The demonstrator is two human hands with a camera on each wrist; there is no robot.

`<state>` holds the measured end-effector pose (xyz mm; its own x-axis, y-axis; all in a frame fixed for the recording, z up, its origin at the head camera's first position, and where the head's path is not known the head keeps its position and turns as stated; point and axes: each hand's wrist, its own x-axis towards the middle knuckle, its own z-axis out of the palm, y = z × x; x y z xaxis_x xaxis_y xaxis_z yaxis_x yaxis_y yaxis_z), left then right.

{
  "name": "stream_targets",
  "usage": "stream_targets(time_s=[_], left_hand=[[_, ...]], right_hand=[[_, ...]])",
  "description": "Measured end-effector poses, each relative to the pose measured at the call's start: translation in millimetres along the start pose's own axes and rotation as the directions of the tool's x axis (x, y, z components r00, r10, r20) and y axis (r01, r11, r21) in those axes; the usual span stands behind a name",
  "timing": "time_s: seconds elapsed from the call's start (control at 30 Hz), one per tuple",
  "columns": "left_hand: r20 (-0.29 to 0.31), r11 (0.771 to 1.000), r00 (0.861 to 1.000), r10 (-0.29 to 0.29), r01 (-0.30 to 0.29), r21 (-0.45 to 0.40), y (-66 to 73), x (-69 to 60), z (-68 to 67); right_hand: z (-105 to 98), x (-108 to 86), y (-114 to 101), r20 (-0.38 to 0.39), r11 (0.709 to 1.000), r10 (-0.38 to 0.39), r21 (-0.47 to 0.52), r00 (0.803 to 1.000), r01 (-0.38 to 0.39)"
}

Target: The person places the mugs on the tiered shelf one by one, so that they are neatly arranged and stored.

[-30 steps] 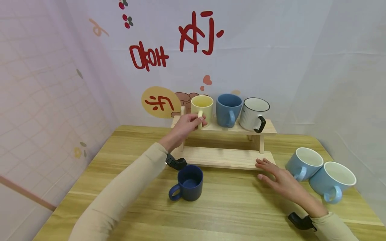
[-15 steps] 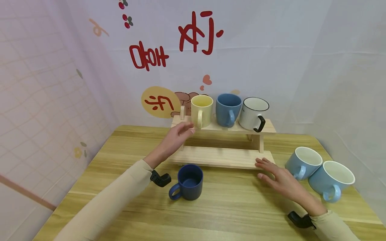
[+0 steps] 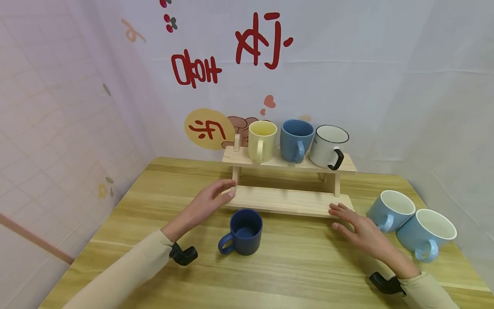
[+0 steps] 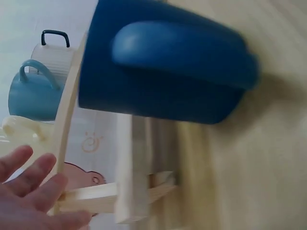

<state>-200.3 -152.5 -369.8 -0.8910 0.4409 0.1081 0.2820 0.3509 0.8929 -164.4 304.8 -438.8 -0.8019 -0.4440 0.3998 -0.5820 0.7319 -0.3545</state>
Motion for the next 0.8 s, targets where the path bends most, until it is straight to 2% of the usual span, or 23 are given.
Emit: stream_targets(time_s=[0.13,0.27,0.4,0.63,0.8], left_hand=[[0.056,0.994,0.996,-0.072,0.076,-0.073,-7.5,-15.4,-0.2],[0.078,0.984,0.987,-0.141,0.149,-0.099,-14.8,-29.0,-0.8],[0.122,0.978,0.980,-0.159,0.173,-0.117,-25.9,-42.1,-1.7],[0.218,0.982,0.969,-0.118,0.147,-0.120,-45.2,-58.7,-2.6],[0.251,0.993,0.965,-0.077,0.098,-0.072,-55.2,-64.6,2.3]], right_hand=[[0,-0.4,1,0.003,1.000,0.000,-0.001,1.000,0.000],[0,-1.1,2,0.010,1.000,0.001,0.008,1.000,-0.001],[2,-1.7,1,0.014,1.000,0.007,0.014,1.000,-0.007],[3,-2.4,2,0.016,1.000,0.003,0.010,1.000,-0.004],[1,-0.7,1,0.003,1.000,-0.014,0.010,1.000,0.014]])
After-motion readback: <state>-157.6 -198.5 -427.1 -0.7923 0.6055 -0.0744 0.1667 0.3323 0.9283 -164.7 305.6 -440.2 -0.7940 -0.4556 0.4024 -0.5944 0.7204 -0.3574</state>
